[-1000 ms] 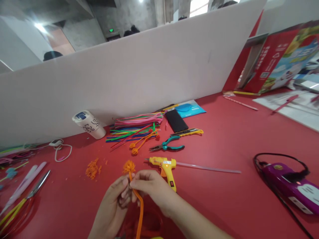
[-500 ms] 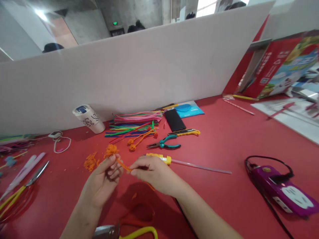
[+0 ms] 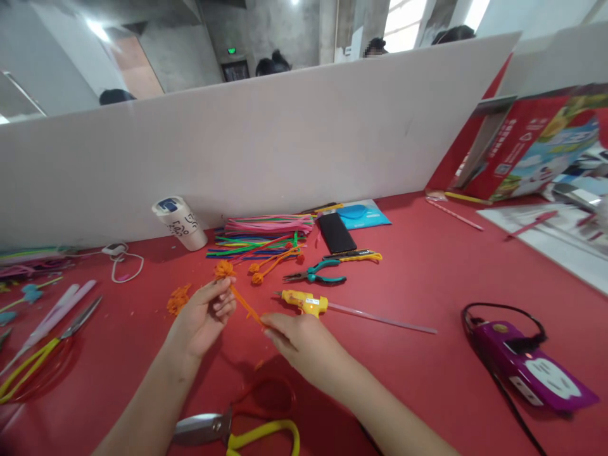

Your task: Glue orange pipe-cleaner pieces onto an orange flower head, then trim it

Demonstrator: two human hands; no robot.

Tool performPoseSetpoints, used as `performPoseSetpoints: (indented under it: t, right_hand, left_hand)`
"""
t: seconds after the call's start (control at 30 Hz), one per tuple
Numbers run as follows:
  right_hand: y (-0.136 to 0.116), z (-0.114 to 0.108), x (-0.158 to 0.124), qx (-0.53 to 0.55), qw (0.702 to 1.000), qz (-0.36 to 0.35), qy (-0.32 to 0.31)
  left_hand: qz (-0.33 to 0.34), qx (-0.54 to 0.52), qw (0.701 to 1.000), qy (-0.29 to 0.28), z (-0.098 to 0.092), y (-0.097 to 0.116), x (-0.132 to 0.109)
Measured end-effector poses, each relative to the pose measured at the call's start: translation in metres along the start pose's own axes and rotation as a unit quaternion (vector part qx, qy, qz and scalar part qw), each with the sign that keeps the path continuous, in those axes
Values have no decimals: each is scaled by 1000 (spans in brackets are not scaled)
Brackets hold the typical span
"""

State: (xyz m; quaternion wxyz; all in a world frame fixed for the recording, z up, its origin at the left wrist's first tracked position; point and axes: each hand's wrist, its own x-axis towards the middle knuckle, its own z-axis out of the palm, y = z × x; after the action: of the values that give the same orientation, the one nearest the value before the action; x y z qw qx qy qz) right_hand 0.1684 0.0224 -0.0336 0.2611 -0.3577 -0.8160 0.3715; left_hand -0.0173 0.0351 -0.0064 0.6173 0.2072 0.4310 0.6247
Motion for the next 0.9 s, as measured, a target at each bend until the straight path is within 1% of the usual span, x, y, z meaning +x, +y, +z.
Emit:
performPoseSetpoints:
  t: [0.17,0.27,0.37,0.47,0.6,0.73,0.83,0.9]
  right_hand:
    - [11,22,-1,35,997,55,-43]
    - [15,24,-5,7,996,59,-61]
    - [12,19,-7,-55,994,55,-75]
    - [6,20,-4,-123,987,56,-88]
    - [2,35,8,-177,977,37,-113]
    - [8,49,19,-204,968,0,-146]
    - [13,55,21,-225,958,-16,-177]
    - [16,57,21,-234,954,-21,-185]
  left_hand:
    - [69,28,997,25,-4,-5,-8]
    - [89,42,995,33,-7,-8,-10]
    - [95,62,993,29,-10,-7,-11]
    - [94,97,991,9,-10,-3,-16]
    - [109,150,982,-29,-3,-1,-29]
    - [157,186,969,-52,0,-4,-42]
    - [205,209,954,-69,-2,-5,-48]
    - [229,224,943,-86,-4,-5,-51]
